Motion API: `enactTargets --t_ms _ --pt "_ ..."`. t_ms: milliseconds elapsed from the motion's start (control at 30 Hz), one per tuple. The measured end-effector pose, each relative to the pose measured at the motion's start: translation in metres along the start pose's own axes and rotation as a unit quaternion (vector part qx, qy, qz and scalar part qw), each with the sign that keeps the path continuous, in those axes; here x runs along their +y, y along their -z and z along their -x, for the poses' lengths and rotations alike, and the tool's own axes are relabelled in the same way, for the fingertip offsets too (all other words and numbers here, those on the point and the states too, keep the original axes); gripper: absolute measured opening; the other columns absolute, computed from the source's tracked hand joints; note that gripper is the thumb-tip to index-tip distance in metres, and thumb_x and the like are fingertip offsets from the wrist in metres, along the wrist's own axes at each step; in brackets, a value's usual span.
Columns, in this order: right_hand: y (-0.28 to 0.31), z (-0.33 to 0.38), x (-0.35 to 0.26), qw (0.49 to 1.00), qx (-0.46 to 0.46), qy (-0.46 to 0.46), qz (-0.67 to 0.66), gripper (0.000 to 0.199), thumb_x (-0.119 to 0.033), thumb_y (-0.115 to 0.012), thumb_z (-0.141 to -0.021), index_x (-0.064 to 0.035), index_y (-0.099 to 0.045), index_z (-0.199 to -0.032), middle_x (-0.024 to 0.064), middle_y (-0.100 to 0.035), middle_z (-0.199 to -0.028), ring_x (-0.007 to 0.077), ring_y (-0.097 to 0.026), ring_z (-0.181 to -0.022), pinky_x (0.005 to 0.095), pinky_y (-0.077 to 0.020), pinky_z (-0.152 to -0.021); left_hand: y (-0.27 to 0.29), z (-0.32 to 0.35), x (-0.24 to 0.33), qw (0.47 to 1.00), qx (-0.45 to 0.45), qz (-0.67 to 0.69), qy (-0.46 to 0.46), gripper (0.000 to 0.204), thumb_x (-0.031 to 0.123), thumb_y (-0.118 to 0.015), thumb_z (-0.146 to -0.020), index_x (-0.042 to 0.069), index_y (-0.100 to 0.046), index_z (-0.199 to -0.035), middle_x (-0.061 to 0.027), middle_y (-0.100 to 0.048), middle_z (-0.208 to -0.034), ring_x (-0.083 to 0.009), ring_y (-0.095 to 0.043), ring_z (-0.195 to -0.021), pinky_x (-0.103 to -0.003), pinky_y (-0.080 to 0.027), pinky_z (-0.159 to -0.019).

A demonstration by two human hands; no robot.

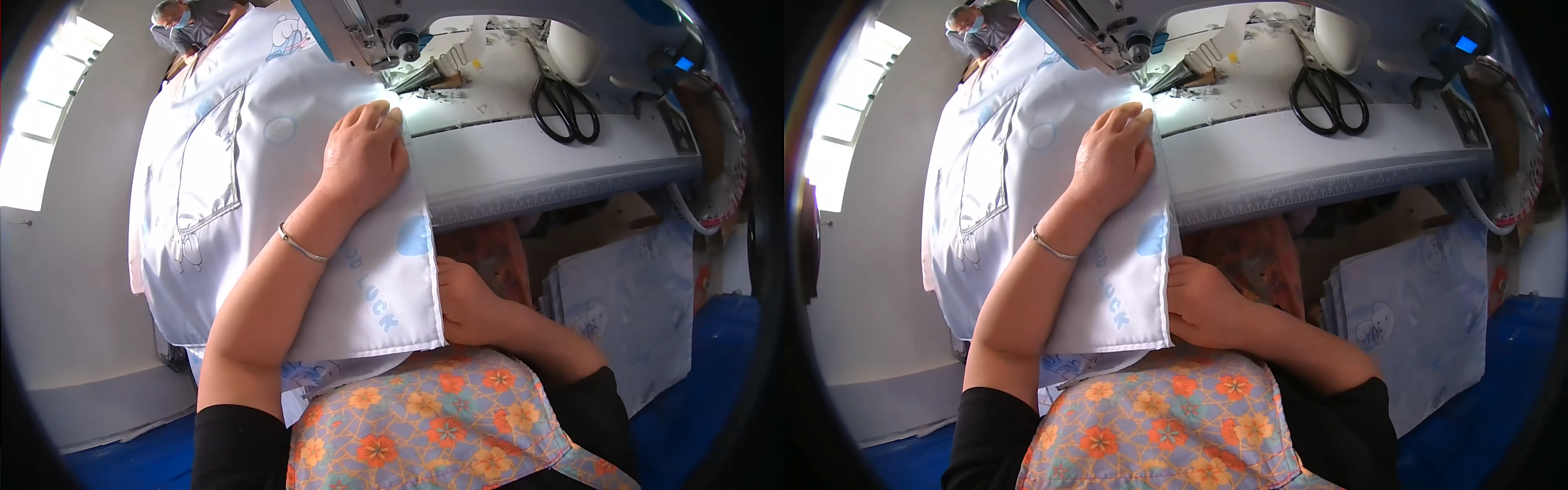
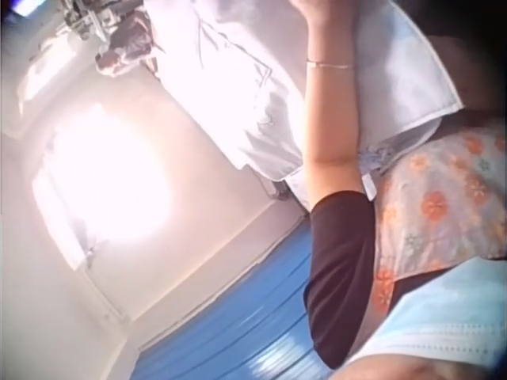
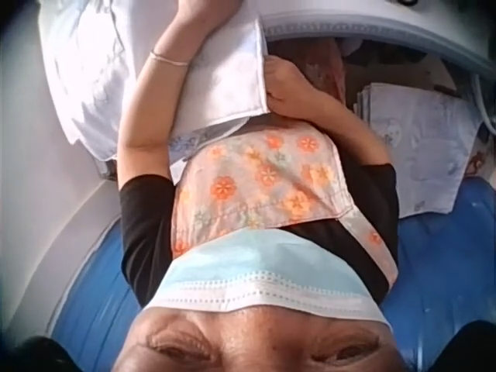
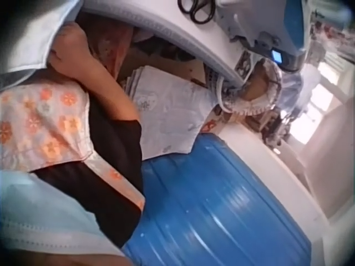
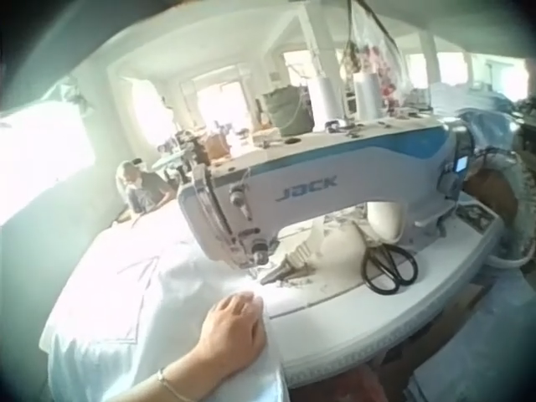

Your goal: Sewing fabric pieces together using an industrial sewing machine to create textile goods.

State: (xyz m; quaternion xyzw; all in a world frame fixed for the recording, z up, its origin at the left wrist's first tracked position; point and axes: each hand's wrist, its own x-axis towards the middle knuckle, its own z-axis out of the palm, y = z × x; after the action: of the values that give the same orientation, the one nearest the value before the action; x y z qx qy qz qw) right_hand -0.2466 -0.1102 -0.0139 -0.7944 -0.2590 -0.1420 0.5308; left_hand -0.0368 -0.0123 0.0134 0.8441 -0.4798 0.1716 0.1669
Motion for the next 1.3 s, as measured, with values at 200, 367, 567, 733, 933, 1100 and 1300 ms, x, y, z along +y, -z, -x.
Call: enactTargets --t_ms 200,367,567,733,933,1100,1300 --pt "0.007 -0.010 0.012 1.000 0.012 0.020 0.014 0.022 -0.011 -0.066 -0.079 -0.0018 -0.070 -0.099 0.0143 -0.071 -0.099 0.0370 -0.066 -0.101 0.0473 -0.0501 -0.098 0.000 -0.010 -0.008 1.000 0.010 0.023 -0.005 0.034 0.016 -0.060 -0.086 0.000 -0.069 -0.115 -0.0161 -0.064 -0.119 -0.0330 -0.060 -0.116 -0.045 -0.046 -0.102" --pt "0.010 -0.013 0.018 0.996 0.069 0.016 0.060 0.024 -0.011 -0.068 -0.077 -0.0022 -0.069 -0.099 0.0142 -0.071 -0.097 0.0369 -0.067 -0.099 0.0472 -0.0511 -0.096 0.011 -0.008 0.004 0.999 -0.018 0.009 -0.026 0.033 0.017 -0.064 -0.085 0.002 -0.069 -0.114 -0.0141 -0.065 -0.116 -0.0323 -0.059 -0.115 -0.043 -0.045 -0.103" --pt "0.025 -0.034 0.021 0.993 0.086 0.037 0.069 0.025 -0.005 -0.070 -0.073 -0.0019 -0.068 -0.099 0.0158 -0.070 -0.095 0.0370 -0.067 -0.095 0.0464 -0.0528 -0.092 0.005 -0.023 -0.032 0.993 0.011 0.025 -0.115 0.032 0.017 -0.066 -0.080 0.003 -0.069 -0.108 -0.0127 -0.065 -0.109 -0.0305 -0.061 -0.108 -0.045 -0.045 -0.100" --pt "0.032 -0.041 0.022 0.993 0.097 -0.069 0.003 0.031 0.001 -0.071 -0.078 -0.0005 -0.068 -0.109 0.0187 -0.069 -0.110 0.0409 -0.066 -0.106 0.0433 -0.0532 -0.093 0.011 -0.020 -0.016 0.995 -0.058 0.008 -0.079 0.034 0.015 -0.065 -0.079 0.005 -0.067 -0.112 -0.0128 -0.065 -0.112 -0.0301 -0.062 -0.108 -0.049 -0.043 -0.105" --pt "0.042 -0.058 0.029 0.992 0.086 -0.049 0.080 0.031 0.003 -0.069 -0.079 -0.0012 -0.069 -0.109 0.0205 -0.069 -0.113 0.0408 -0.065 -0.108 0.0426 -0.0538 -0.092 0.010 -0.024 -0.038 0.995 -0.011 -0.015 -0.101 0.037 0.013 -0.064 -0.080 0.009 -0.068 -0.116 -0.0133 -0.067 -0.115 -0.0305 -0.062 -0.110 -0.052 -0.041 -0.108" --pt "0.051 -0.066 0.039 0.985 0.071 -0.052 0.151 0.025 0.002 -0.067 -0.078 -0.0003 -0.070 -0.103 0.0192 -0.070 -0.109 0.0390 -0.067 -0.107 0.0427 -0.0545 -0.090 0.012 -0.033 -0.045 0.984 -0.038 0.023 -0.173 0.027 0.011 -0.064 -0.076 0.005 -0.070 -0.101 -0.0128 -0.068 -0.105 -0.0294 -0.063 -0.103 -0.044 -0.046 -0.099" --pt "0.053 -0.062 0.034 0.972 0.046 -0.090 0.210 0.021 -0.003 -0.069 -0.075 -0.0026 -0.072 -0.096 0.0147 -0.072 -0.100 0.0364 -0.068 -0.100 0.0407 -0.0561 -0.087 0.017 -0.010 -0.021 0.997 -0.056 -0.003 -0.062 0.034 0.016 -0.065 -0.078 -0.001 -0.065 -0.108 -0.0173 -0.065 -0.114 -0.0323 -0.063 -0.107 -0.046 -0.046 -0.099"
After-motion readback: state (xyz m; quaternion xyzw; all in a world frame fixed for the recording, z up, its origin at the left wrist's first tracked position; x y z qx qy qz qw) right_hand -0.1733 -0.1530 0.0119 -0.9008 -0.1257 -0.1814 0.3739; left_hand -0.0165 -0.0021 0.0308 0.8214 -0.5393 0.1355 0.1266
